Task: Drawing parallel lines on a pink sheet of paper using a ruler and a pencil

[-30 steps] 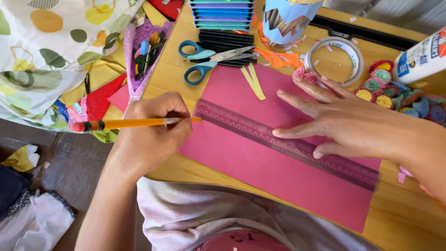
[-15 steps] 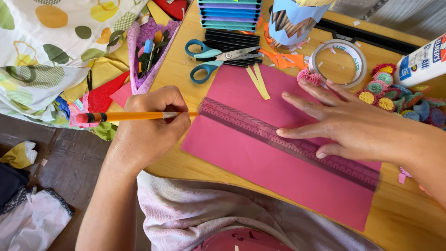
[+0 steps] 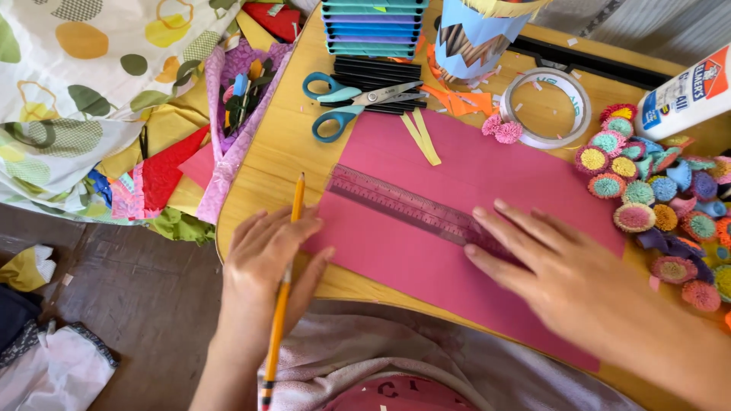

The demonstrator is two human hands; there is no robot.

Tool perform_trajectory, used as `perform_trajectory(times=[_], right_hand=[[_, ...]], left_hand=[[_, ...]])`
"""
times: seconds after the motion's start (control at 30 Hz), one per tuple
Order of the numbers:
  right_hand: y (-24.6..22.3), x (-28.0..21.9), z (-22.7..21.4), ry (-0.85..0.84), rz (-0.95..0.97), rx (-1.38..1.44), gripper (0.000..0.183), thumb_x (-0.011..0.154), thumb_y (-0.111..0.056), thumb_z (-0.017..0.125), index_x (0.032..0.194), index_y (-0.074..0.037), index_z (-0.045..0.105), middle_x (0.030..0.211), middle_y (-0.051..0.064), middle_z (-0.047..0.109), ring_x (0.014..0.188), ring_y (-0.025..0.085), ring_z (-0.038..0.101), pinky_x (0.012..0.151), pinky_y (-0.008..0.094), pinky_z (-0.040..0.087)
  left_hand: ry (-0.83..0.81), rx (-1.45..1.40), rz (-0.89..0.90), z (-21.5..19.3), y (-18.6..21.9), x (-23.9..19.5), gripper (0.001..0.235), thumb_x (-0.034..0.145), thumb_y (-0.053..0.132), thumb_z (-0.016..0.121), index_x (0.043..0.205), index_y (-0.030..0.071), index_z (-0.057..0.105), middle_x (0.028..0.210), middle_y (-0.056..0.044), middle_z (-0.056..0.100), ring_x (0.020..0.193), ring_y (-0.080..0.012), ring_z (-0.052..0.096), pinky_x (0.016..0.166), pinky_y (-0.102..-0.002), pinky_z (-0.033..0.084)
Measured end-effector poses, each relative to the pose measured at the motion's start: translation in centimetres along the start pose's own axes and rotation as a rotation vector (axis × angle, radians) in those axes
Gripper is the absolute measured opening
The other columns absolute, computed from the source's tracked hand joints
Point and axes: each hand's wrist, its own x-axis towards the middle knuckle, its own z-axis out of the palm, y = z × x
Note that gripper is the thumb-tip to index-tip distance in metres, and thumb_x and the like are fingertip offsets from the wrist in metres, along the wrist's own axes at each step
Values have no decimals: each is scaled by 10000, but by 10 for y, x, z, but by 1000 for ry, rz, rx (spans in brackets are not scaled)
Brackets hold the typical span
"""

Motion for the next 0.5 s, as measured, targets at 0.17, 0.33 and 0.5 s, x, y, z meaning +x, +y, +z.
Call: perform_trajectory(times=[0.17,0.33,0.5], right_hand=[[-37,-13,1,27,69,-28,676,944,-554,512,1485,-149,484,1581,218,446,1443,378,459,1165,510,395],[-54,-29,11,19,17,-29,766,976,-649,430,1538,-130,413,1573,168,446,1515,371,361,1211,506,329],[-69,-35,18,27,39,-117,991,899,-779,430,1579,-67,325,1636,262,335,1522,433,318,1182,524,329]], left_hand=[[-21,96,-19,12,-4,-12,237,901,180,789,1079,63,684,1216,-118,743,1209,-327,676,962,-437,477],[-14,100,-47,14,-4,-13,250,901,213,788,1077,78,673,1203,-87,753,1216,-329,670,961,-440,483],[-3,87,-6,12,2,-8,214,911,140,778,1094,86,681,1323,-119,712,1318,-317,641,993,-408,454]])
